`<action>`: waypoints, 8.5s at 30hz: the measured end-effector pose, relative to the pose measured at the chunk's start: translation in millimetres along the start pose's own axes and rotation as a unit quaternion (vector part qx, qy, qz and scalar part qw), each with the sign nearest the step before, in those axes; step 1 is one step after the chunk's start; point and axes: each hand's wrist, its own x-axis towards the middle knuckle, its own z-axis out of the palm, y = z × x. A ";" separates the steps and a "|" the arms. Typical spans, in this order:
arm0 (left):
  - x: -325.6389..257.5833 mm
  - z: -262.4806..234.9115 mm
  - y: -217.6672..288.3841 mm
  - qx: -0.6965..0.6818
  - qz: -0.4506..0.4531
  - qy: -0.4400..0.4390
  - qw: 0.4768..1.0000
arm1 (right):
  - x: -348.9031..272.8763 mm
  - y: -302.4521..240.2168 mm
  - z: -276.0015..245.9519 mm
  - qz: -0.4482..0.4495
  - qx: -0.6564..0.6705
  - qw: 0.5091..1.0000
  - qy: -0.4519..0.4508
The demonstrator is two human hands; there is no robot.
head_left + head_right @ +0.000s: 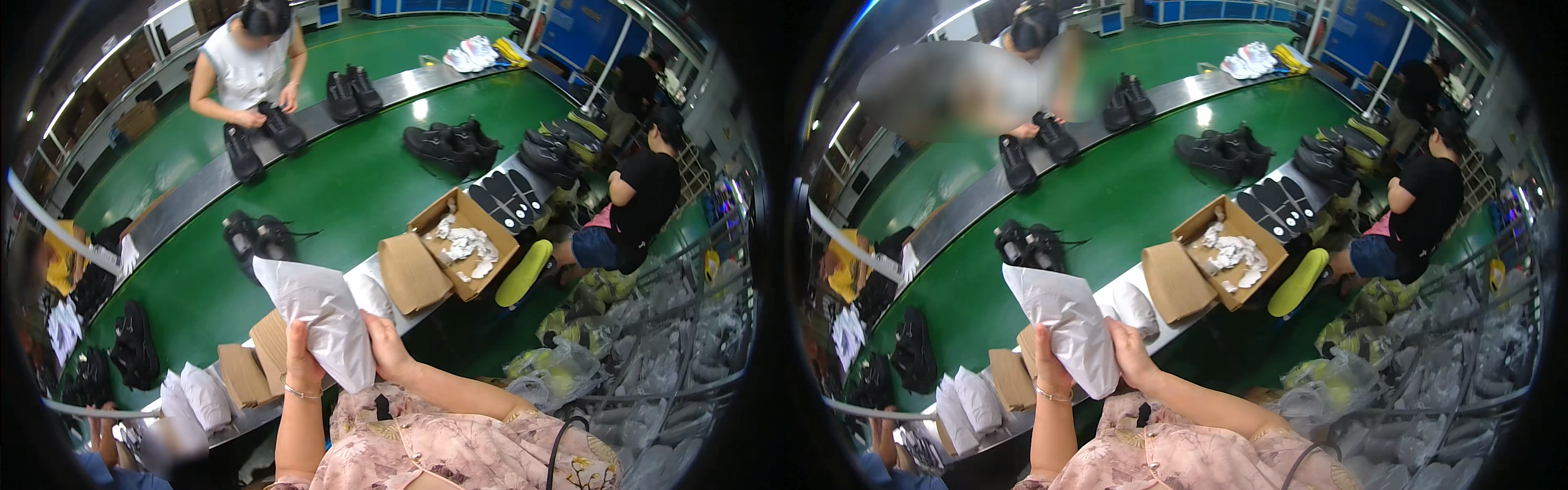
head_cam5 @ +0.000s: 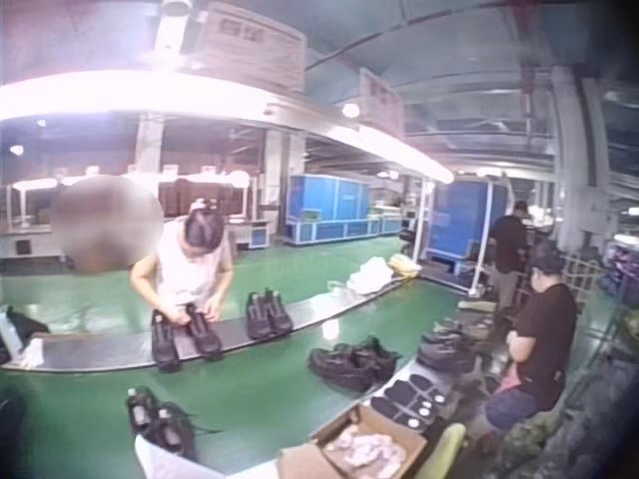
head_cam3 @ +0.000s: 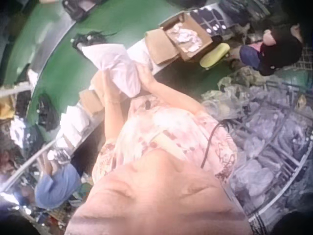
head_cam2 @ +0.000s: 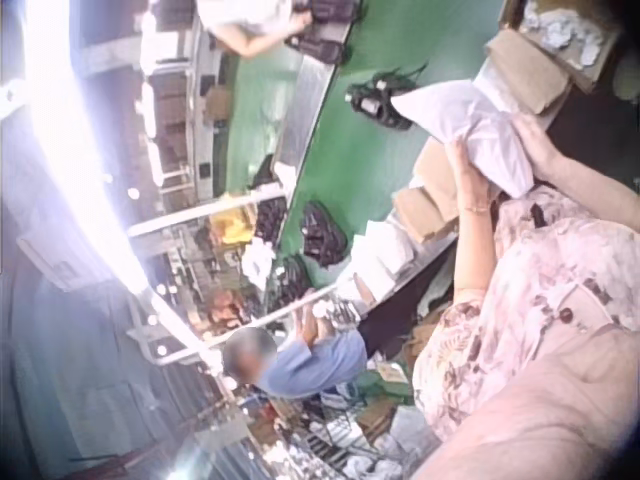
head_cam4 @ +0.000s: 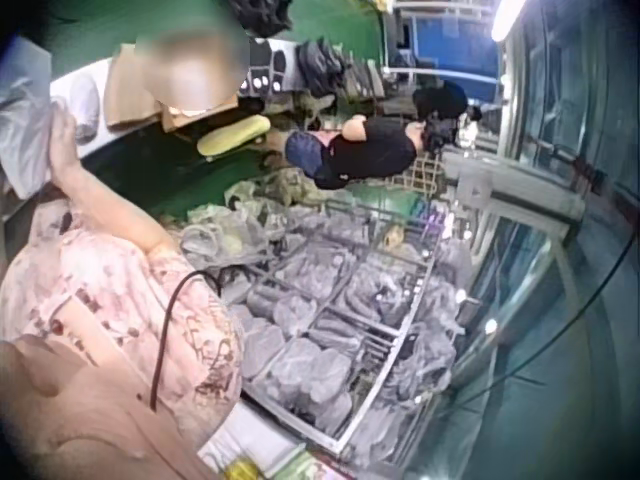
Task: The person wraps shoe lasts in white paper and places them into black shoes on a factory conveyor belt.
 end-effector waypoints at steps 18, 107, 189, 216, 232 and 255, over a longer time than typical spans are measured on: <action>221.4 107.9 -121.3 0.454 0.311 0.066 0.832 | 98.1 -146.0 -104.0 -0.251 -0.341 0.904 0.059; 311.9 285.5 -159.6 0.616 0.424 -0.163 0.644 | 257.6 -384.3 -291.8 -0.189 -0.529 0.827 -0.030; 363.2 205.2 -256.2 0.337 0.002 0.116 0.934 | 221.2 -276.9 -261.1 -0.191 -0.271 0.934 0.135; 567.8 141.2 -265.1 0.778 0.278 -0.183 0.533 | 389.4 -307.2 -276.9 -0.227 -0.733 0.636 0.080; 555.9 162.8 -232.8 0.743 0.171 -0.082 0.642 | 440.1 -246.6 -268.7 -0.350 -0.859 0.362 0.088; 549.4 154.7 -234.4 0.723 0.224 -0.093 0.646 | 506.9 -198.6 -291.5 -0.211 -0.862 0.458 -0.060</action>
